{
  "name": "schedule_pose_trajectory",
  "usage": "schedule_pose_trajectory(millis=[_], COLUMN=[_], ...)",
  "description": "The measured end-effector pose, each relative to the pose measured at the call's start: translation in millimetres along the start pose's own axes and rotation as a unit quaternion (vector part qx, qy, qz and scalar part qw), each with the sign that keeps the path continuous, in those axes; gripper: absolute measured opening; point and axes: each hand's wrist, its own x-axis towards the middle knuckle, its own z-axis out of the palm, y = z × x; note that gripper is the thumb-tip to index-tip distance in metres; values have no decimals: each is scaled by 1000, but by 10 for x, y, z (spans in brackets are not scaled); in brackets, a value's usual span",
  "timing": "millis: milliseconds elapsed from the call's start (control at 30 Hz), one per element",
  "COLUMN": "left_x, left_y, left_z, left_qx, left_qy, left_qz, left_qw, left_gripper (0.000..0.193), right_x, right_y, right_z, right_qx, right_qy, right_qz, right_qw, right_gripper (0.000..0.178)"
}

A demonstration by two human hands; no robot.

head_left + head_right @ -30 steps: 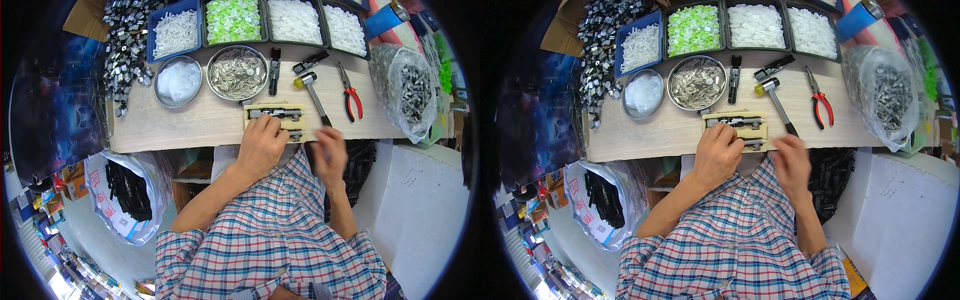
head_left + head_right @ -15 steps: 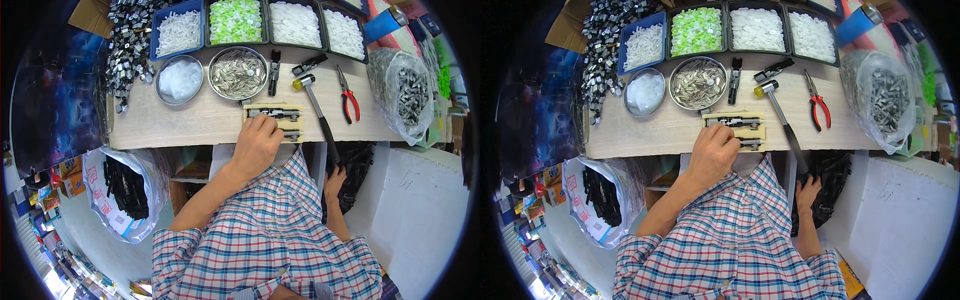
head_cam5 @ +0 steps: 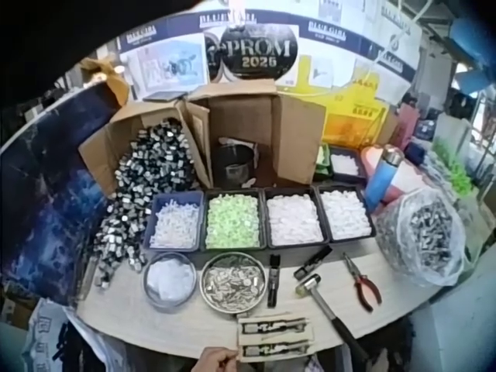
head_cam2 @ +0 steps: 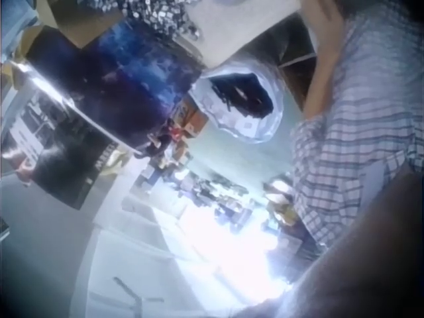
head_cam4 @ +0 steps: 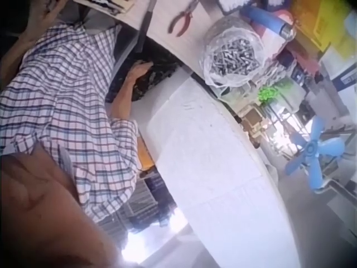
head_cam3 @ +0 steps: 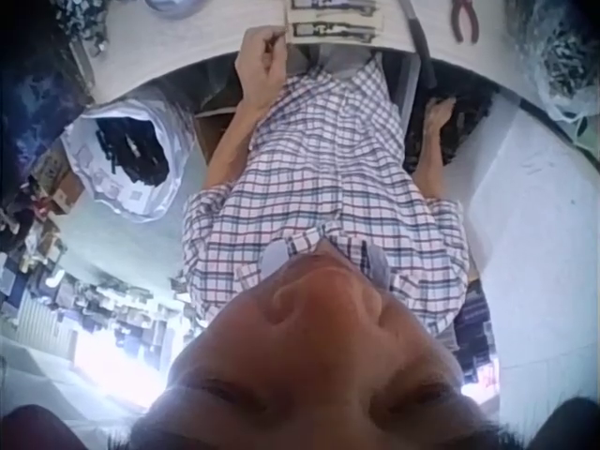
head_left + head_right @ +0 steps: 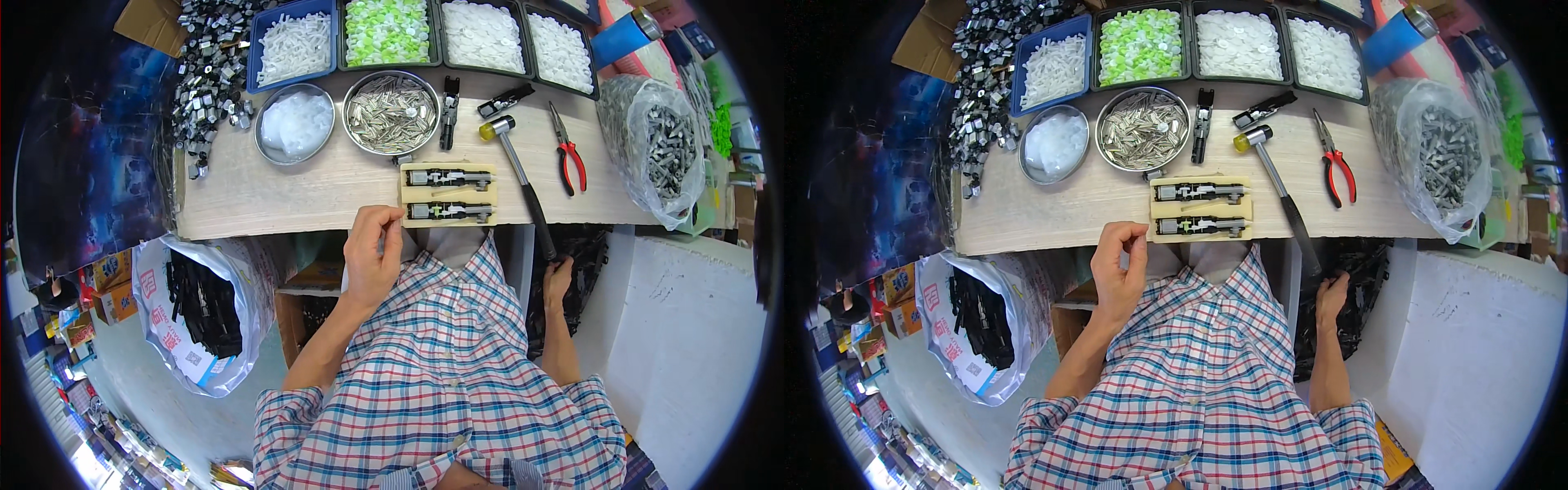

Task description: Assembling small metal pins and plastic components into a strip using a wooden jig, a hammer, and pliers.

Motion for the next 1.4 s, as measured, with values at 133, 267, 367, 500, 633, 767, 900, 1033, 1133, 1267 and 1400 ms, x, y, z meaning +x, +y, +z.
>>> schedule_pose_trajectory(millis=[133,267,367,500,633,767,900,1033,1133,1267,1400], left_x=[9,174,327,409,446,379,185,154,163,331,498], left_y=[10,72,147,188,303,469,555,457,357,338,131], left_z=[49,97,120,215,364,491,620,427,241,71,102], left_qx=[-5,-7,-26,-40,-61,-99,-105,-204,-243,-211,-43], left_qy=[-17,-9,-10,-10,-39,-126,-260,-302,-262,-247,-148], left_qz=[7,43,46,41,64,52,36,-184,-233,-227,-87], left_qw=[1000,999,999,998,995,986,959,913,905,918,984], left_gripper=[11,11,15,15,14,13,20,30,29,29,35], right_x=[47,104,99,-17,-203,-298,-456,-523,-425,-289,-15], right_y=[64,-314,-358,-848,-1536,-2169,-2753,-2898,-2926,-3039,-3301], right_z=[210,165,-38,-550,-1150,-1301,-1123,-1149,-1251,-1189,-1057], right_qx=[9,52,53,140,291,468,599,578,354,225,195], right_qy=[59,30,71,225,201,211,99,-88,-113,-97,-61], right_qz=[-14,16,1,-23,13,-56,-124,-142,-352,-433,-453], right_qw=[998,998,996,964,935,856,785,799,859,868,868], right_gripper=[44,46,47,41,34,21,19,11,27,38,35])
